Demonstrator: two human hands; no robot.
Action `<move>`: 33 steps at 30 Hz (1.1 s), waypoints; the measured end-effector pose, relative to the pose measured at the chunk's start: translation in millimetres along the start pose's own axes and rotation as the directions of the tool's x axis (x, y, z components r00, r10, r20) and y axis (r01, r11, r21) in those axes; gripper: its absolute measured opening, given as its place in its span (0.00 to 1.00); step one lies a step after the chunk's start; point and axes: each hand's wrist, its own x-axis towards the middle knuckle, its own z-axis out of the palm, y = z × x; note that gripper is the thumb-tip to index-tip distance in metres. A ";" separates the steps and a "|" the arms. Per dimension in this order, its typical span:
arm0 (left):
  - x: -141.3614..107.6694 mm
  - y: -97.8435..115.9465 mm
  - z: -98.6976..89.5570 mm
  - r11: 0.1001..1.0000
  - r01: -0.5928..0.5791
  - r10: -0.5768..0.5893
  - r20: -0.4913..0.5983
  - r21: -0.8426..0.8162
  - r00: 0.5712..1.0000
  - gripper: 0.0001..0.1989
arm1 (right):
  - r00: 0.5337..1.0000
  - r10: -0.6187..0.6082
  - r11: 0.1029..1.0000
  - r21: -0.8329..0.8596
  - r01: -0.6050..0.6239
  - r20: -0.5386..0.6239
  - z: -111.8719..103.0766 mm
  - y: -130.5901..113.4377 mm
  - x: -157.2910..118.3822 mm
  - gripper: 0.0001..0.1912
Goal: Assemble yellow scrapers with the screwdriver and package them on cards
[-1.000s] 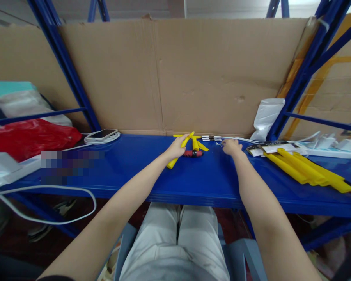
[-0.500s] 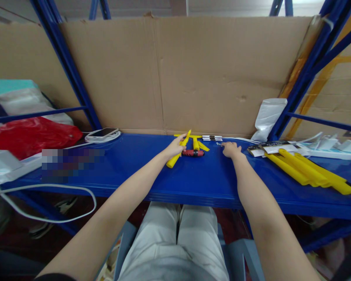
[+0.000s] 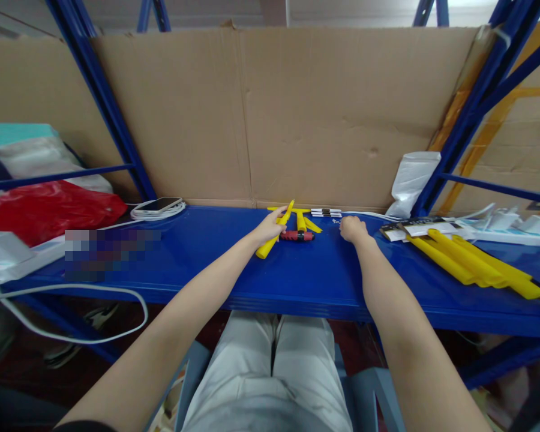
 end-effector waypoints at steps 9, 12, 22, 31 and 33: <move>-0.6 0.4 1.0 1.000 -0.013 0.013 -0.009 0.001 1.000 0.39 | 1.000 -0.003 1.000 -0.004 0.003 0.027 5.5 -0.1 4.4 0.15; -0.3 0.5 0.9 1.000 -0.010 0.010 -0.005 0.005 1.000 0.39 | 1.000 -0.007 1.000 -0.007 0.007 0.004 7.0 0.1 4.8 0.14; 0.8 -1.3 1.4 1.000 -0.020 0.020 -0.005 -0.004 1.000 0.40 | 0.999 -0.034 0.999 0.026 0.035 -0.024 1.6 -4.2 1.9 0.10; -1.9 1.8 0.1 1.000 -0.018 0.018 -0.001 0.024 1.000 0.39 | 0.995 -0.076 0.996 0.049 0.079 -0.056 4.9 -3.8 5.8 0.10; -1.9 1.7 0.1 0.999 -0.021 0.021 0.000 0.031 1.000 0.39 | 0.994 -0.084 0.994 0.067 0.088 -0.064 5.2 -4.0 6.0 0.11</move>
